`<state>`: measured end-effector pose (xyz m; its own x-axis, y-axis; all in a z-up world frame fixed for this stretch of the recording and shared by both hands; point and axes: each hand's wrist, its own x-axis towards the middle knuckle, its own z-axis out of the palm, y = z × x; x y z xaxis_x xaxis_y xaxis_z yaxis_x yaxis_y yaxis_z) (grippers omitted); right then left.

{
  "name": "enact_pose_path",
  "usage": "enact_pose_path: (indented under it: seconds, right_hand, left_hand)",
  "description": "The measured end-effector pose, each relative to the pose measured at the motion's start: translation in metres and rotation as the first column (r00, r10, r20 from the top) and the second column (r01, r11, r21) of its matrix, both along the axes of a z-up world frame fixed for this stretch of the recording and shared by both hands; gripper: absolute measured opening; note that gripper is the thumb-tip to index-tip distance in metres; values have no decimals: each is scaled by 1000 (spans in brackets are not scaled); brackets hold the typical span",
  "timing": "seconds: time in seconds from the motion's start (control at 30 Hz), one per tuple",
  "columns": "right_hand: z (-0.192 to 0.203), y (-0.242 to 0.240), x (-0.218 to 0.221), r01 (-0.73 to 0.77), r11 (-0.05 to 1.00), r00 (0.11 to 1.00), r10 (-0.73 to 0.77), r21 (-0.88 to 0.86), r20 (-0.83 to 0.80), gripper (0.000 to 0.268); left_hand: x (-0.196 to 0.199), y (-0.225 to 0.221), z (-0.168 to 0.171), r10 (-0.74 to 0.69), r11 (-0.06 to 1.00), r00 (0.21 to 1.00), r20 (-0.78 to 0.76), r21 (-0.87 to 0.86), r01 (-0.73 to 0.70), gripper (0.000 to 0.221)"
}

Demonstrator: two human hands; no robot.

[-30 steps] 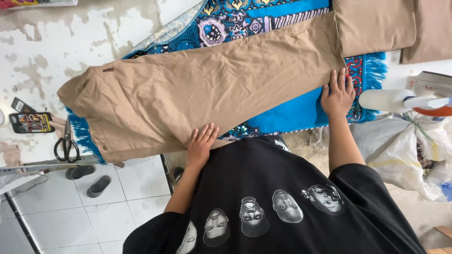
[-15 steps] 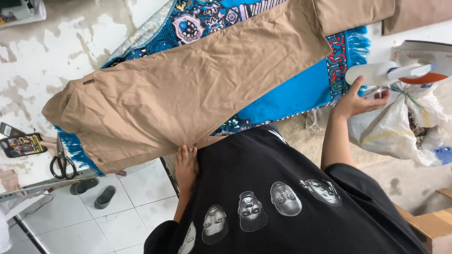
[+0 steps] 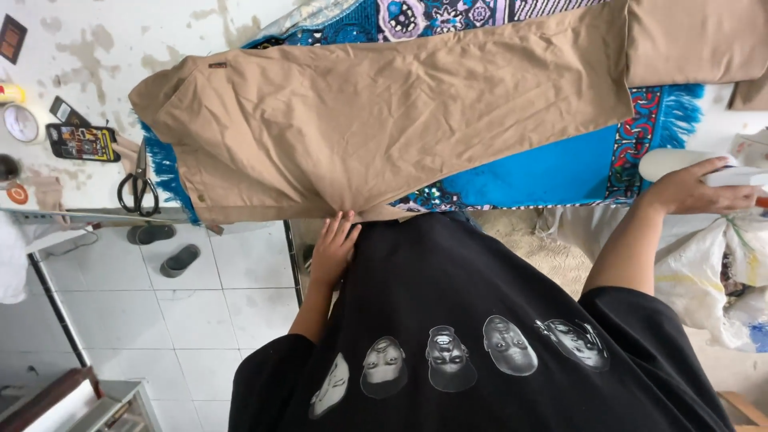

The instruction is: The person is ironing a pair of pants, which involves smoothing the fabric, spraying it with water, and pressing it with a hand iron.

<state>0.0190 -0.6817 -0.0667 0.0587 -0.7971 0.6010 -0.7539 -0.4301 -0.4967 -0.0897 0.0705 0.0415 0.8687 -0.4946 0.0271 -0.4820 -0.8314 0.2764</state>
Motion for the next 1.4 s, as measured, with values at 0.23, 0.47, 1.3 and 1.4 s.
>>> enact_pose_path:
  seconds: [0.23,0.47,1.3,1.4]
  right_hand:
    - [144,158,7,-668,710,739,669,-222,-85,55]
    - [216,309,-45,-932,222,358,446,286,820,27]
    - [243,494,-118,-766,550,642,630,332,437,9]
    - [252,497,-122,-754,562,656,670,339,348,28]
  left_hand:
    - [6,16,-8,111,978,989,94,-185,-92,34]
    - [32,38,-5,288,933,953,97,-252,-257,37]
    - [105,153,-8,54,961,998,36,-275,-42,33]
    - [108,157,-14,5,967,999,47,-255,8,33]
